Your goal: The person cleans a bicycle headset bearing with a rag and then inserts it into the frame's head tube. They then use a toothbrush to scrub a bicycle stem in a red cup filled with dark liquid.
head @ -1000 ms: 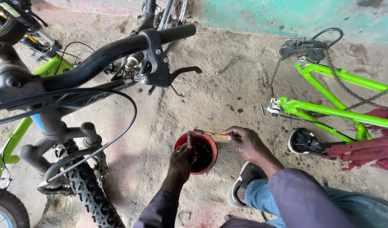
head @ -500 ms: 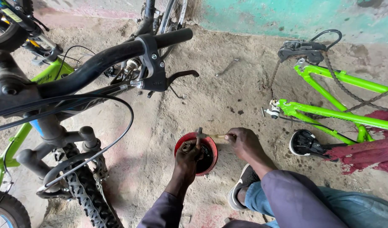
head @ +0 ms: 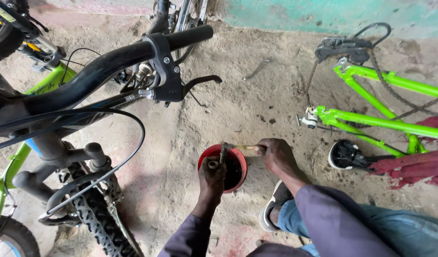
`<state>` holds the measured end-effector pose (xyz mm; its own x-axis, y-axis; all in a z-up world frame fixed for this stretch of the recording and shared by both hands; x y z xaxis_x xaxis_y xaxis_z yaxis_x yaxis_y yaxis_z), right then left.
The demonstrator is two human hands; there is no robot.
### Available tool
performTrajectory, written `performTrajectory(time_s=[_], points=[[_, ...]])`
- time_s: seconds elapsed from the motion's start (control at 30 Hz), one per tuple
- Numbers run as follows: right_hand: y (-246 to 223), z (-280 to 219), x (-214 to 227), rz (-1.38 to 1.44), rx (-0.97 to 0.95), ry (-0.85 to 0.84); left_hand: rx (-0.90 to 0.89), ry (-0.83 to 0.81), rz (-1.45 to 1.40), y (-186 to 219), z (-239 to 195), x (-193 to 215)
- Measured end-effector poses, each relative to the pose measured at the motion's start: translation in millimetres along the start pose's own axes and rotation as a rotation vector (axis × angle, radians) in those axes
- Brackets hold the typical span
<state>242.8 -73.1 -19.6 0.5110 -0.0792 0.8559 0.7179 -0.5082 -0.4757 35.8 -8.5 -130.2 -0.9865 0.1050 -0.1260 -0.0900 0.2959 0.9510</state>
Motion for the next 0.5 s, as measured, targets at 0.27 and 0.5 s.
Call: performTrajectory(time_s=[0.27, 0.5], points=[[-16.6, -6.1, 6.5, 0.046, 0.052, -0.094, 0.034, -0.005, 0.390, 151.5, -63.0, -29.5], [-10.4, -4.8, 3.1, 0.020, 0.082, 0.025, 0.042, 0.000, 0.500, 101.0, -34.9, -18.2]])
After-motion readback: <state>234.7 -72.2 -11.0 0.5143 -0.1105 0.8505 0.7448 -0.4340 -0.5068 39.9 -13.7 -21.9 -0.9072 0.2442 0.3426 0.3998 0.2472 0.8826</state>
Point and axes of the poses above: each hand's wrist, its own z-axis towards the middle knuckle, its own x-axis out of the back of the hand, y = z × x, the point moved 1 cm from there along z, towards the middle knuckle, and after that the axes turned 2 degrees about x, right-handed, at the moved point
